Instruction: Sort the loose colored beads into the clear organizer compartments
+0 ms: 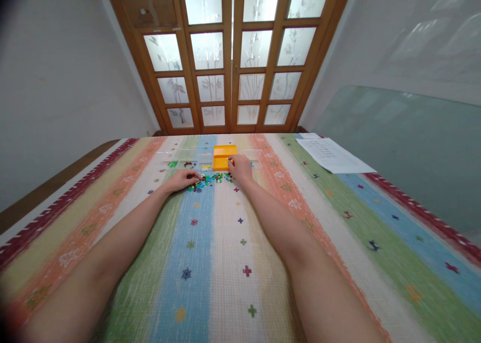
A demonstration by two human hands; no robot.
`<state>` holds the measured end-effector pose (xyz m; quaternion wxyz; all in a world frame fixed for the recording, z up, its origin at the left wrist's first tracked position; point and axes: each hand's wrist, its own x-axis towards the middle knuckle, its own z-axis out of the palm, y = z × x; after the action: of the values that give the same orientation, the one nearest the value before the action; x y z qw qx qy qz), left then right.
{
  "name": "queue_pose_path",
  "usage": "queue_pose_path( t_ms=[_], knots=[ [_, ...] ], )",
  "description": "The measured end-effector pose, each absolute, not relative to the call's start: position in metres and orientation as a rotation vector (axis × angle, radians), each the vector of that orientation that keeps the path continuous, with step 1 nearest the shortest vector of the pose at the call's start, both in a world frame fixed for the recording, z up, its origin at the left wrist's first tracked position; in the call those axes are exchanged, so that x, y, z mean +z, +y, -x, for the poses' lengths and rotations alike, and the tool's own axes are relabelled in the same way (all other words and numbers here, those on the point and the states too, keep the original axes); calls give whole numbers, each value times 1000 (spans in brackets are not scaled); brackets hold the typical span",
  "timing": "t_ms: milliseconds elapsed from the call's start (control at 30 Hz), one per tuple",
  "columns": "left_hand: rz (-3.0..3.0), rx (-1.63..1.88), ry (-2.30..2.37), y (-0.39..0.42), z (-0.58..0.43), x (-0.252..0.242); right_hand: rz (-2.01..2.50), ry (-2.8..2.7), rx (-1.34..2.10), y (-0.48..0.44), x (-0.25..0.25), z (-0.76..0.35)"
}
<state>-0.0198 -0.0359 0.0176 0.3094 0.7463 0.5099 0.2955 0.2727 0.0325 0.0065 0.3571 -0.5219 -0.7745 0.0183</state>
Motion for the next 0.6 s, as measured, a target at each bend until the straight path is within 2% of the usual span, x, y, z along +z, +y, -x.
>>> queue_pose_path(
  t_ms=[200,600],
  knots=[
    [-1894,993,1316,-26,27,6,1242,-2084,5,22,8,-266],
    [-1217,1571,1432,-8,42,3,1131,-2238,51,11,13,-259]
  ],
)
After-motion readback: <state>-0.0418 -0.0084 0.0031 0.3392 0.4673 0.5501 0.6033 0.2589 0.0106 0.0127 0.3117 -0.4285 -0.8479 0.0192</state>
